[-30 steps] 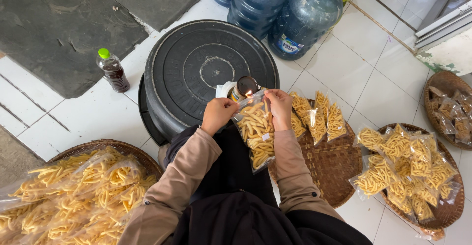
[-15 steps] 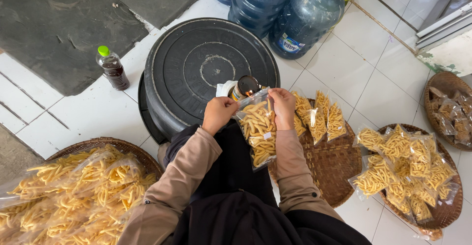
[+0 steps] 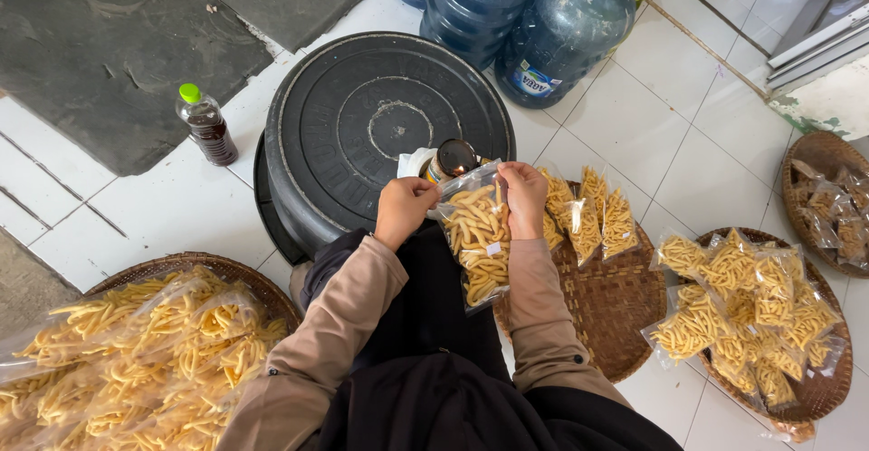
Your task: The person sits on the floor and seals clear plastic bags filled with fried snack pieces by passing the open bag mouth over a small candle flame, melting the plastic closed. They take filled bags from woven trays around them, seal each one, and set the sealed bag back on the tray.
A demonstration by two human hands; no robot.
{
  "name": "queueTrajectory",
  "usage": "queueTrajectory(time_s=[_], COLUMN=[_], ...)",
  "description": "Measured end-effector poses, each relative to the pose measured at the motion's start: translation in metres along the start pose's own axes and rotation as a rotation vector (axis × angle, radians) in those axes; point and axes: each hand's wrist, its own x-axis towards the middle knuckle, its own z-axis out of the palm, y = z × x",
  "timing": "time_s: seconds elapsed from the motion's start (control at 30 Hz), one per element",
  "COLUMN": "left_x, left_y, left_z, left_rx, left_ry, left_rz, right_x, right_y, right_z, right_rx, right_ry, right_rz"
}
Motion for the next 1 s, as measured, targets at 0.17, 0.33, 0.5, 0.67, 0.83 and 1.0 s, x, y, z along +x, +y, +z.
queueTrajectory(time_s=[0.17, 0.33, 0.5, 0.67, 0.83, 1.0], left_x=[-0.002, -0.003, -0.003, -0.003, -0.004, -0.005], left_y=[-0.001, 0.000, 0.000, -0.003, -0.003, -0.004], left_z=[0.003, 0.004, 0.005, 0.008, 0.013, 0.014], left_rx=[-0.024, -0.045, -0.052, -0.073, -0.113, -0.076], left_ry=[0.033, 0.045, 0.046, 0.085, 0.113, 0.130], left_rz=[0.018, 0.026, 0.018, 0.055, 0.068, 0.045], right_x=[-0.002, -0.002, -0.003, -0.002, 0.001, 0.002], right_y=[-0.003, -0.004, -0.005, -0.005, -0.003, 0.001], right_z=[0.000, 0.001, 0.002, 0.000, -0.003, -0.006], right_rx=[-0.001, -0.013, 0.004, 0.005, -0.032, -0.042], right_ry=[-0.001, 0.008, 0.009, 0.023, 0.029, 0.047], right_rz=[0.001, -0.003, 0.009, 0.007, -0.020, -0.016])
